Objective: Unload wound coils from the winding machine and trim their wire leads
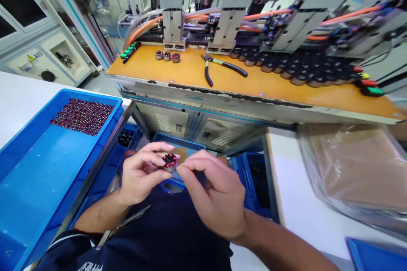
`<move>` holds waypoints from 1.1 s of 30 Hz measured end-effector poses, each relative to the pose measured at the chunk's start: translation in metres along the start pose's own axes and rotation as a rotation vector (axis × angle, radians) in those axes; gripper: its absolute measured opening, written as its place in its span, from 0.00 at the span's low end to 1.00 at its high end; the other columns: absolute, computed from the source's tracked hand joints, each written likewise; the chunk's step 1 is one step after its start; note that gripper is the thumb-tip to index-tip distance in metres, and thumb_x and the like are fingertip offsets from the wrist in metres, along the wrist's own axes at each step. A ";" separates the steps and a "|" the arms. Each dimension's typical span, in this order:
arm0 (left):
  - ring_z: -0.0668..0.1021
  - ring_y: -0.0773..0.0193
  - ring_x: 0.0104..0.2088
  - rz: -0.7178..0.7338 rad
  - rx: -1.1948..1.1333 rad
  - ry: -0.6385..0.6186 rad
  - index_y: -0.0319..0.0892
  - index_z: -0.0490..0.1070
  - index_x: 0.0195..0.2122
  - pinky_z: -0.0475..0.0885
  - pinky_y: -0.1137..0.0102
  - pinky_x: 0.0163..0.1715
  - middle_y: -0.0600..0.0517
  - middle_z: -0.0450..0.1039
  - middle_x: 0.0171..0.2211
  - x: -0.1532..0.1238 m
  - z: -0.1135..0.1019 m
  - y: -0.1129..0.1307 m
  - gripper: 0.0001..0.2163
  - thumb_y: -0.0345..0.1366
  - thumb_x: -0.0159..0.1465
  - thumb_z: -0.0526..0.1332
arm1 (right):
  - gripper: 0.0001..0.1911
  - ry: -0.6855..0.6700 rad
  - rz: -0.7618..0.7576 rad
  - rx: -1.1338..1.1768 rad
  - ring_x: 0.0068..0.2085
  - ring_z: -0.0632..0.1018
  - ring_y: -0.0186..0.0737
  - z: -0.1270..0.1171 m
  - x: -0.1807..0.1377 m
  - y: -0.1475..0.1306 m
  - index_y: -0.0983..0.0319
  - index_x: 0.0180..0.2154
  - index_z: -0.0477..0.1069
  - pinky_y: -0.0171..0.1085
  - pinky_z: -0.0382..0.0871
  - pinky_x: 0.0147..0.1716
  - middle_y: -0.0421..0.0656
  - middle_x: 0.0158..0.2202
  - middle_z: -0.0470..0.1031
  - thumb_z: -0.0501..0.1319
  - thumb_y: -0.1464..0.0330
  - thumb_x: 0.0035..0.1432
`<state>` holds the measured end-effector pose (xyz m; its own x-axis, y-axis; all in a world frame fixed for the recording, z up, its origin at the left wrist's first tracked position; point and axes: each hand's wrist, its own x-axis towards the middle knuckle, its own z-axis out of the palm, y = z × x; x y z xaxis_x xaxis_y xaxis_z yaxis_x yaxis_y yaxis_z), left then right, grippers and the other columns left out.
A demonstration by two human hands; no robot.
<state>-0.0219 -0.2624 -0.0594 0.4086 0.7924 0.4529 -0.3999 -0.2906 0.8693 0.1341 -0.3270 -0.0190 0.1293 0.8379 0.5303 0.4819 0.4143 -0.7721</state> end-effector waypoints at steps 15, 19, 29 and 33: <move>0.83 0.56 0.49 0.026 -0.068 -0.012 0.43 0.78 0.35 0.77 0.59 0.52 0.49 0.83 0.43 0.004 -0.003 -0.002 0.11 0.28 0.53 0.74 | 0.15 -0.331 0.685 0.797 0.24 0.69 0.28 0.007 -0.013 0.022 0.63 0.36 0.73 0.30 0.66 0.25 0.37 0.23 0.70 0.67 0.57 0.59; 0.82 0.58 0.50 -0.012 -0.153 -0.024 0.46 0.79 0.38 0.75 0.59 0.55 0.50 0.82 0.46 0.002 -0.002 -0.004 0.11 0.27 0.55 0.73 | 0.14 -0.346 0.617 0.870 0.26 0.72 0.30 0.013 -0.016 0.025 0.62 0.41 0.75 0.30 0.69 0.26 0.39 0.26 0.72 0.64 0.58 0.62; 0.83 0.63 0.39 -0.225 0.253 0.361 0.41 0.80 0.38 0.77 0.69 0.41 0.47 0.83 0.37 0.002 -0.008 -0.020 0.07 0.37 0.61 0.68 | 0.15 0.224 -0.415 -0.424 0.33 0.80 0.39 -0.001 -0.005 0.032 0.60 0.44 0.72 0.35 0.78 0.32 0.45 0.34 0.79 0.67 0.75 0.54; 0.83 0.62 0.39 0.131 0.511 0.030 0.43 0.78 0.48 0.78 0.71 0.41 0.47 0.83 0.40 -0.005 0.002 0.010 0.18 0.31 0.56 0.72 | 0.12 0.199 -0.631 -0.604 0.31 0.81 0.40 -0.007 -0.006 0.042 0.62 0.42 0.72 0.36 0.79 0.32 0.45 0.31 0.80 0.66 0.76 0.56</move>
<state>-0.0266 -0.2699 -0.0522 0.3550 0.7446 0.5652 0.0079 -0.6070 0.7947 0.1599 -0.3172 -0.0522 -0.1930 0.4172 0.8881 0.8811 0.4719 -0.0302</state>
